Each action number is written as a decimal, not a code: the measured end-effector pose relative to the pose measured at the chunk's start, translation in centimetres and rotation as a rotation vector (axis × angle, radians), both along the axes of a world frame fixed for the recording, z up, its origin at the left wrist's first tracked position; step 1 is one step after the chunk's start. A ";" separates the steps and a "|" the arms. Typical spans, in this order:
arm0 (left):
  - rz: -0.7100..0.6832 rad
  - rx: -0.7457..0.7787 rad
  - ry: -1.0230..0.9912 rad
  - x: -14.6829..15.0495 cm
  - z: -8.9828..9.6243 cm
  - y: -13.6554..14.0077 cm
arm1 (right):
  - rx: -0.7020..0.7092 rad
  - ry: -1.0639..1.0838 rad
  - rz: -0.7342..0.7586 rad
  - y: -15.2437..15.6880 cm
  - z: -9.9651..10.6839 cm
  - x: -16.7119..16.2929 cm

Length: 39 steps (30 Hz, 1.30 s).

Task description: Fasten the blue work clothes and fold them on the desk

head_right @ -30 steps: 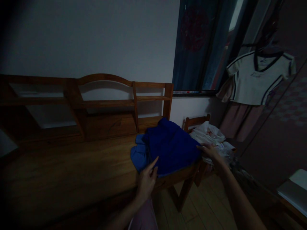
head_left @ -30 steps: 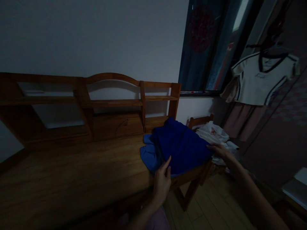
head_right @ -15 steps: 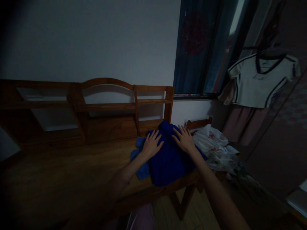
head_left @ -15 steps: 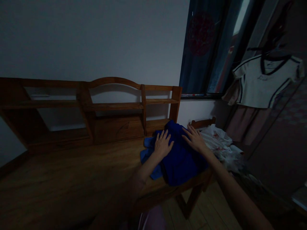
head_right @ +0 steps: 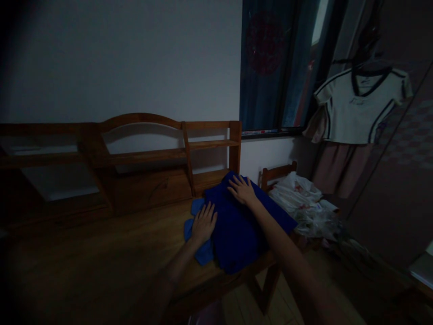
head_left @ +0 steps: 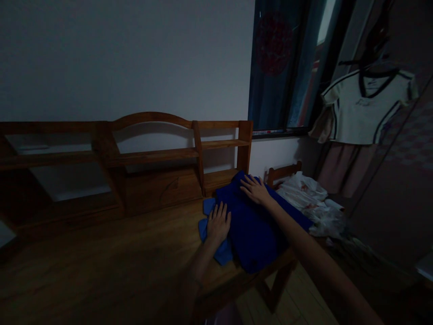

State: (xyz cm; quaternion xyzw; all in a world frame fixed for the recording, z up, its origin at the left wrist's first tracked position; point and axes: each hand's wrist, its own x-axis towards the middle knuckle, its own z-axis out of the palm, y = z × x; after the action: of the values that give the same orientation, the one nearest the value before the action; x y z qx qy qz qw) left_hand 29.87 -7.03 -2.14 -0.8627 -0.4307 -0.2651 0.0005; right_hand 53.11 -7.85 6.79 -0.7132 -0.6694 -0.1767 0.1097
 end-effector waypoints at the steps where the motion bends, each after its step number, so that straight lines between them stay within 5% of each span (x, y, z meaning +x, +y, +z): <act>1: 0.000 0.003 -0.001 0.0 -0.1 0.1 | -0.020 0.010 -0.011 1.1 -0.2 -0.5; 8: -0.023 0.010 -0.020 -0.4 -0.4 0.6 | 0.010 0.067 -0.179 3.7 -5.7 0.5; 16: -0.024 -0.009 -0.034 -0.5 -0.2 0.6 | 0.041 0.086 -0.235 3.4 -6.8 -0.7; 27: -0.019 -0.008 -0.078 -0.8 -0.7 0.6 | 0.171 -0.007 -0.385 -9.9 -6.9 2.8; 32: -0.014 0.003 -0.092 -1.0 -0.6 0.5 | 0.273 -0.034 -0.369 -13.2 -5.6 -1.9; 36: -0.011 0.009 -0.094 -1.1 -0.5 0.4 | 0.103 0.054 -0.190 -13.4 -6.6 -6.5; 39: -0.012 0.008 -0.095 -1.1 -0.5 0.4 | 0.039 0.100 -0.188 -13.3 -7.9 -7.4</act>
State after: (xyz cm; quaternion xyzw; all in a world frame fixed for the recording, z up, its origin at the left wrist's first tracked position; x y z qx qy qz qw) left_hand 28.78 -6.65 -2.65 -0.8517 -0.4240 -0.3074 -0.0182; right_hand 45.72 -21.20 -1.12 -0.7786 -0.5896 -0.1635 0.1396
